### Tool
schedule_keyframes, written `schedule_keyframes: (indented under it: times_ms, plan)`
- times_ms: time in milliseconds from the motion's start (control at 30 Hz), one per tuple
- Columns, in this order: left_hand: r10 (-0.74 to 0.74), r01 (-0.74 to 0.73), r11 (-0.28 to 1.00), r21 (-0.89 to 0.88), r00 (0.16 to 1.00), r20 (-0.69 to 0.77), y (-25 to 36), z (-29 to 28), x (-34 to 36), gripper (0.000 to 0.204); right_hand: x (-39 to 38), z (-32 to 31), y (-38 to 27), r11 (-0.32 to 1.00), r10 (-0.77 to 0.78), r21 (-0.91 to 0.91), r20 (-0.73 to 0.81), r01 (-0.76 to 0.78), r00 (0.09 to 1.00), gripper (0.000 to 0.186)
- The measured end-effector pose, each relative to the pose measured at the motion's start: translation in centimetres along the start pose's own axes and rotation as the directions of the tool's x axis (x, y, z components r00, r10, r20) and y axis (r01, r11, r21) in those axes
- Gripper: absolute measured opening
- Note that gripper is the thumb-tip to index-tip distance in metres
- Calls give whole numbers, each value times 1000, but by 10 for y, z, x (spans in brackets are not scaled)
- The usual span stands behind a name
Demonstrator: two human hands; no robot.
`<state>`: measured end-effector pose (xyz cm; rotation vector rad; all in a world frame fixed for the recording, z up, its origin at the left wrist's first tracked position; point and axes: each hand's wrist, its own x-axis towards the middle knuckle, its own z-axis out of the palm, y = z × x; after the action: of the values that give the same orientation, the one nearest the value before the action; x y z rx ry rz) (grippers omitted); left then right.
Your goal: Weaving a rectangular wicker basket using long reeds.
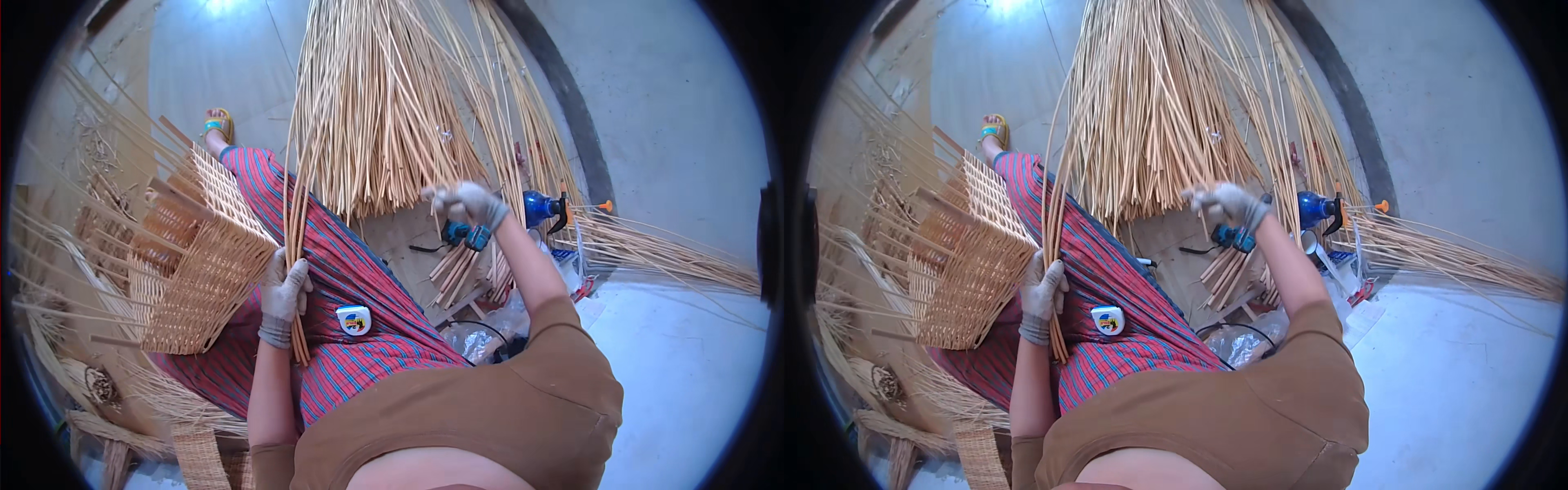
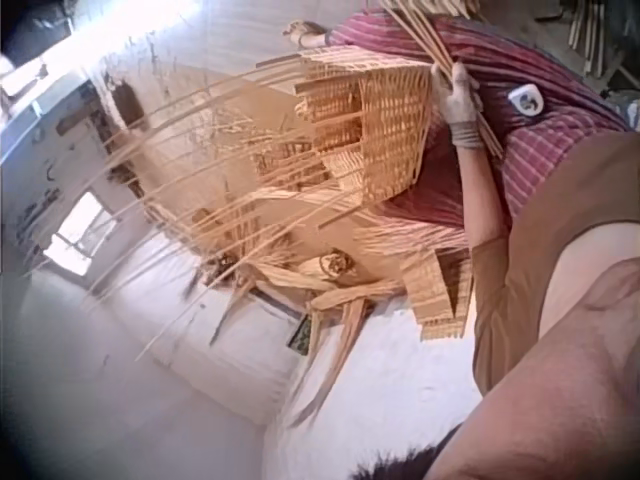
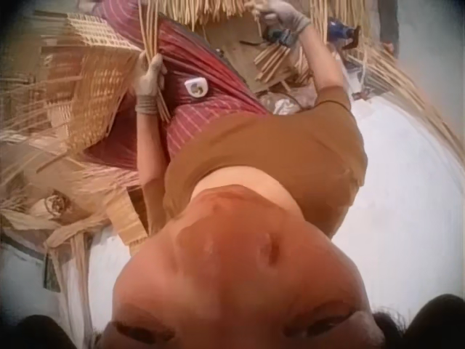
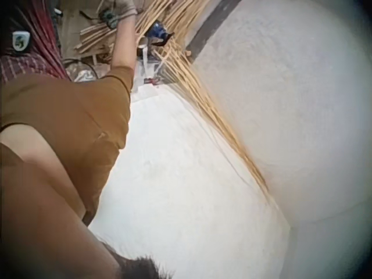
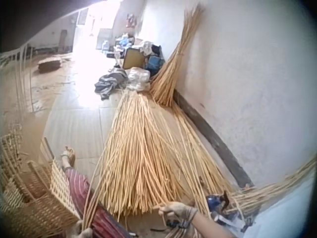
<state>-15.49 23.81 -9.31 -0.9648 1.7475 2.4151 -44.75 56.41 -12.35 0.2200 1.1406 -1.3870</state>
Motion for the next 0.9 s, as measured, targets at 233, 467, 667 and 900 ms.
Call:
schedule_keyframes:
  times_ms: [233, 467, 667, 900]
  plan:
    - [-20, 73, 988, -136, 935, 353, 44, -16, -3, 27, -92, 163, 70, 975, -126, 218, 437, 30, 891, 35]
    - [31, 82, 958, -273, 922, 387, 112, 4, -33, 34, -62, 312, 84, 939, -344, 256, 727, 231, 594, 28]
    - [-66, 26, 994, 103, 913, 403, 134, -29, -77, 41, -13, 398, 152, 935, -65, -152, 815, 321, 576, 32]
    - [-268, 215, 897, 386, 959, 90, 119, -47, -140, 30, -21, 441, 192, 833, 199, -468, 751, 295, 629, 28]
